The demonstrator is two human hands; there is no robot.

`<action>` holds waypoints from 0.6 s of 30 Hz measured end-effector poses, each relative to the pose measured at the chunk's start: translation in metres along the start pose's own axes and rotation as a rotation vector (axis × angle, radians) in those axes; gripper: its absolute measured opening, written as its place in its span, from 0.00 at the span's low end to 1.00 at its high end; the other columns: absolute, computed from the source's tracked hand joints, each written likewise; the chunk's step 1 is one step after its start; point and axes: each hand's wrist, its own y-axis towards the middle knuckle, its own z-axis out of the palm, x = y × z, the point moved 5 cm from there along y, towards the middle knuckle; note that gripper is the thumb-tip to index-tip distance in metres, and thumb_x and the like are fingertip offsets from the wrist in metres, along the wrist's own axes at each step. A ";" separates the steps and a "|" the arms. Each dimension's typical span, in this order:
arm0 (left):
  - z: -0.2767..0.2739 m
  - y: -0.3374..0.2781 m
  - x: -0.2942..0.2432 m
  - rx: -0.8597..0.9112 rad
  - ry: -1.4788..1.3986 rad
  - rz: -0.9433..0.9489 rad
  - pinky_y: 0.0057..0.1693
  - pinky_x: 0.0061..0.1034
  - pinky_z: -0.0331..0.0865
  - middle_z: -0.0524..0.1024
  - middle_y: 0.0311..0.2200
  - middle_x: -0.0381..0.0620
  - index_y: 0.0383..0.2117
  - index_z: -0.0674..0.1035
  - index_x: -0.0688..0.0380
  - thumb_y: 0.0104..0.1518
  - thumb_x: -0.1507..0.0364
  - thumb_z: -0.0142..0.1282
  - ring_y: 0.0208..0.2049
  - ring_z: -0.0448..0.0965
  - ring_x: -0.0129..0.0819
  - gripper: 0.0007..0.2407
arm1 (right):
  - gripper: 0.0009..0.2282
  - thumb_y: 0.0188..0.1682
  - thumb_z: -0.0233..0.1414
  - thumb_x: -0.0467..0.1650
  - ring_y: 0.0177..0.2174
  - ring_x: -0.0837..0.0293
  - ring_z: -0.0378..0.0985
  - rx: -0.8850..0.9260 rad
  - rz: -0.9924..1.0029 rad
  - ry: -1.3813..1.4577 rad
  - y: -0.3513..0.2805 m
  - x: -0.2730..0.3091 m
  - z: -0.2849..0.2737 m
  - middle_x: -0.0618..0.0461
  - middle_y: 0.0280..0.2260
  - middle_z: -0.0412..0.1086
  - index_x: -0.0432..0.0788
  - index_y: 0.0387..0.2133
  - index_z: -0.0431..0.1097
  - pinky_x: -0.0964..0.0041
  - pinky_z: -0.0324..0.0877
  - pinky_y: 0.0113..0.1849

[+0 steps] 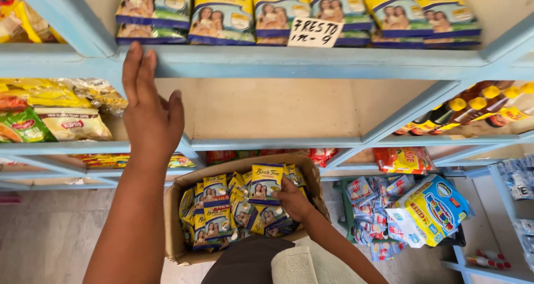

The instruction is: Stocking grocery store shelves with milk powder sachets from a cardboard box.

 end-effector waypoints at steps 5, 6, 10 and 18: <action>0.020 -0.066 0.016 0.030 -0.240 -0.187 0.42 0.21 0.73 0.62 0.67 0.53 0.66 0.65 0.57 0.59 0.83 0.58 0.48 0.75 0.33 0.26 | 0.17 0.49 0.53 0.23 0.49 0.55 0.77 0.125 -0.015 0.092 -0.022 0.039 0.009 0.49 0.49 0.74 0.40 0.54 0.67 0.55 0.70 0.53; 0.032 -0.088 0.029 0.080 -0.444 -0.431 0.38 0.19 0.67 0.69 0.63 0.49 0.64 0.64 0.55 0.57 0.81 0.57 0.38 0.74 0.26 0.27 | 0.16 0.52 0.53 0.25 0.48 0.55 0.77 0.159 -0.002 0.109 -0.026 0.046 0.015 0.47 0.49 0.75 0.38 0.54 0.68 0.55 0.71 0.53; 0.066 -0.175 0.027 0.289 -0.365 -0.584 0.38 0.23 0.73 0.74 0.43 0.48 0.59 0.72 0.54 0.56 0.79 0.58 0.33 0.77 0.27 0.22 | 0.14 0.55 0.52 0.27 0.47 0.55 0.77 0.237 0.014 0.126 -0.027 0.052 0.031 0.47 0.48 0.75 0.37 0.54 0.68 0.55 0.72 0.51; 0.134 -0.318 0.043 0.474 -0.697 -0.881 0.35 0.24 0.62 0.71 0.29 0.43 0.43 0.76 0.65 0.64 0.72 0.61 0.30 0.66 0.25 0.10 | 0.15 0.54 0.51 0.28 0.47 0.64 0.75 0.396 -0.053 -0.102 -0.037 0.059 0.092 0.55 0.48 0.74 0.41 0.55 0.68 0.63 0.70 0.51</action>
